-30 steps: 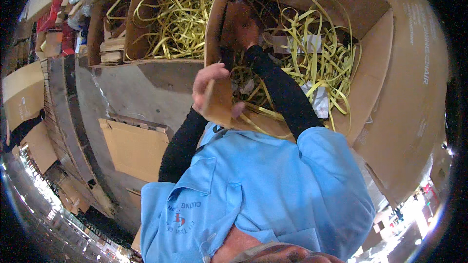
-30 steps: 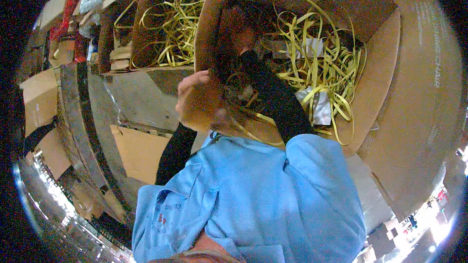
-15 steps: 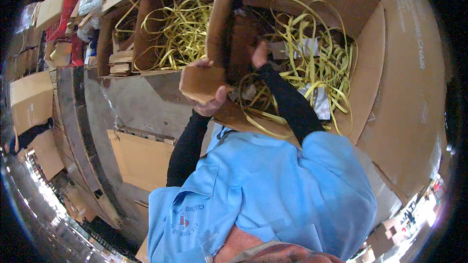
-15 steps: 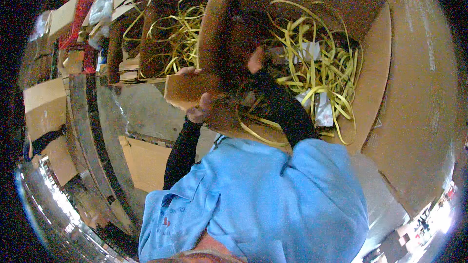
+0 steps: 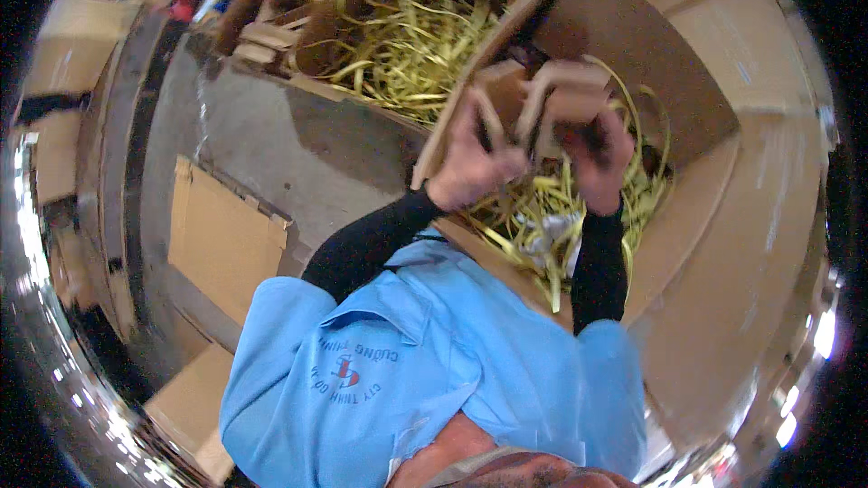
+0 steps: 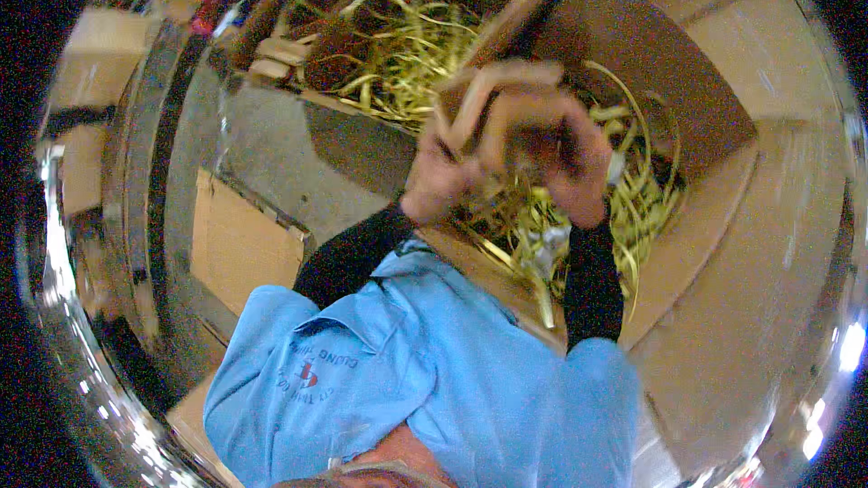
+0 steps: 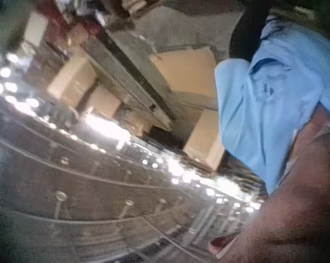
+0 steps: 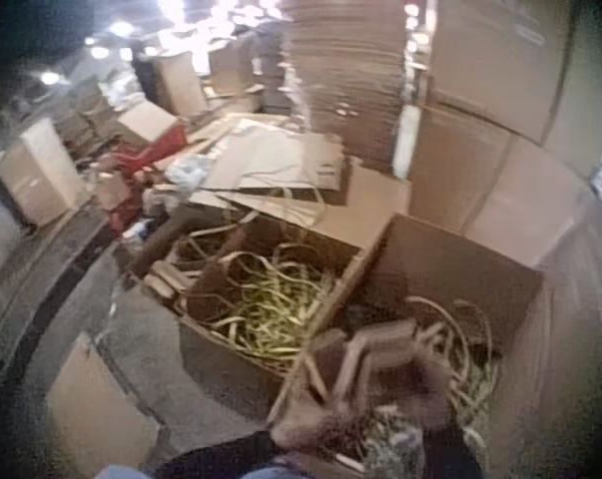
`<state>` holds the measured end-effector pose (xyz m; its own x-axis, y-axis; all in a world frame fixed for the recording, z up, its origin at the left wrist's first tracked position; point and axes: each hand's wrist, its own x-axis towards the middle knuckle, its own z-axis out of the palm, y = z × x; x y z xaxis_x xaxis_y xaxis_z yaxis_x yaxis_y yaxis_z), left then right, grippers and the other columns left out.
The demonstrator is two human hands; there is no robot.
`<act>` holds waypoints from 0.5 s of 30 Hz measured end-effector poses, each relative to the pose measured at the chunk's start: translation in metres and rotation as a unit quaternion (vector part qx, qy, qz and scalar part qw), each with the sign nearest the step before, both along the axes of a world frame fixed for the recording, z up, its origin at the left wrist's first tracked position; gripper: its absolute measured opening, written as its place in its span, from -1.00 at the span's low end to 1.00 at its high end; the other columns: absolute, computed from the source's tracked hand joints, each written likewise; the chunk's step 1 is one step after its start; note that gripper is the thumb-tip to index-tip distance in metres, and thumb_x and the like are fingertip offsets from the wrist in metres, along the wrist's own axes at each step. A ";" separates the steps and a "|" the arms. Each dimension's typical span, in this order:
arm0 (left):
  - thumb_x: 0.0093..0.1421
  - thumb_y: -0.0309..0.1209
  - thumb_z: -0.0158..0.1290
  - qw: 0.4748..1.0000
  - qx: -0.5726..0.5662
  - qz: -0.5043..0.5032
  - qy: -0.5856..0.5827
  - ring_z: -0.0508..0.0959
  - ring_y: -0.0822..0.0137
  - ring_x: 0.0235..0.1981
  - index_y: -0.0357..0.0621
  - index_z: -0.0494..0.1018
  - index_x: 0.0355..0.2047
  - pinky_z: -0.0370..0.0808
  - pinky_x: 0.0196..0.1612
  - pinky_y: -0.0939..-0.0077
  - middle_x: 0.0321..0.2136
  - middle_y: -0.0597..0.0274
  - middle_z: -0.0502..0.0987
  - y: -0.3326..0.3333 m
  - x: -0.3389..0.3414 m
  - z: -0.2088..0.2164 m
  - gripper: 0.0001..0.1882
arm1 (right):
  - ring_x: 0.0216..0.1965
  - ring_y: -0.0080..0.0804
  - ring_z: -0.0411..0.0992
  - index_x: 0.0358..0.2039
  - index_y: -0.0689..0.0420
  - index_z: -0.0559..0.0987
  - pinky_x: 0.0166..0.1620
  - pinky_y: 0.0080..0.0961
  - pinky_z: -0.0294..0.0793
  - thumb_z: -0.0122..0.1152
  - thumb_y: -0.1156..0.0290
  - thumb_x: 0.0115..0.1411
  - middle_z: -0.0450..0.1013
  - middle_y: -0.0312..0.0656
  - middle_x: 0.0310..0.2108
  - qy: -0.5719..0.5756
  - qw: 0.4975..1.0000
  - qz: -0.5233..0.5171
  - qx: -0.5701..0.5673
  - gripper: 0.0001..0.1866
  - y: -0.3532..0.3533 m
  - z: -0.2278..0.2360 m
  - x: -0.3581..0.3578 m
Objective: The person sorts yellow ribbons and cardboard pieces from a large cardboard box. They repeatedly pull out tangled ribbons, separate them by hand, and place them back into the box while occasionally handling small cardboard pieces.
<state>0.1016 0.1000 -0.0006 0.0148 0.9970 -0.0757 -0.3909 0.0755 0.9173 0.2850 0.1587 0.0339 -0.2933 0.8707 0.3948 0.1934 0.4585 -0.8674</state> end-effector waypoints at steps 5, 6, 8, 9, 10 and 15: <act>-0.07 -0.36 0.40 0.954 0.266 0.015 0.136 0.32 0.12 0.22 0.05 -0.24 0.39 0.38 0.19 0.19 0.24 -0.03 0.18 -0.011 -0.026 -0.009 0.20 | 0.10 -0.05 0.37 0.19 0.15 0.42 0.13 -0.21 0.36 0.29 0.25 0.15 0.29 -0.01 0.15 -0.007 0.989 0.140 0.052 -0.40 -0.008 0.032 -0.067; -0.03 -0.38 0.34 0.956 0.255 0.036 0.143 0.36 0.15 0.19 0.02 -0.22 0.38 0.41 0.16 0.22 0.24 -0.01 0.20 -0.013 -0.031 -0.008 0.13 | 0.14 -0.07 0.31 0.21 0.12 0.42 0.15 -0.20 0.33 0.30 0.22 0.16 0.23 -0.02 0.19 -0.054 0.984 0.148 0.081 -0.39 -0.008 0.034 -0.077; 0.06 -0.44 0.22 0.968 0.212 0.093 0.098 0.43 0.20 0.11 -0.03 -0.19 0.37 0.46 0.09 0.28 0.23 0.03 0.22 -0.016 -0.040 -0.003 -0.01 | 0.30 -0.09 0.09 0.24 0.10 0.38 0.26 -0.15 0.17 0.35 0.08 0.11 0.17 0.00 0.24 -0.104 0.978 0.165 0.069 -0.27 -0.009 0.033 -0.093; 0.09 -0.38 0.16 0.969 0.196 0.142 0.038 0.45 0.20 0.08 -0.07 -0.10 0.35 0.48 0.07 0.28 0.20 0.04 0.27 -0.018 -0.046 0.001 -0.10 | 0.30 -0.08 0.09 0.25 0.10 0.38 0.27 -0.16 0.16 0.36 0.06 0.09 0.16 0.01 0.25 -0.109 0.981 0.158 0.034 -0.25 -0.011 0.030 -0.100; 0.13 -0.32 0.11 0.969 0.152 0.167 -0.097 0.48 0.20 0.04 -0.11 -0.02 0.33 0.50 0.04 0.28 0.17 0.05 0.31 -0.020 -0.052 0.004 -0.19 | 0.31 -0.07 0.09 0.25 0.10 0.37 0.28 -0.17 0.15 0.36 0.04 0.08 0.14 0.01 0.27 -0.102 0.984 0.144 0.002 -0.22 -0.014 0.024 -0.106; 0.18 -0.03 -0.05 0.919 -0.020 0.227 -0.321 0.56 0.16 -0.10 -0.21 0.31 0.16 0.53 -0.01 0.21 -0.07 0.06 0.50 -0.028 -0.118 0.011 -0.36 | 0.22 -0.11 0.27 0.29 0.26 0.26 0.24 -0.26 0.26 0.31 0.21 0.13 0.30 0.06 0.20 -0.129 0.948 0.255 -0.139 -0.22 -0.037 -0.012 -0.100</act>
<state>-0.0163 0.0718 0.0100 -0.3485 0.9078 -0.2333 -0.8505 -0.2016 0.4858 0.1847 0.1220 0.0222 -0.7598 0.6495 0.0291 0.2296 0.3099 -0.9226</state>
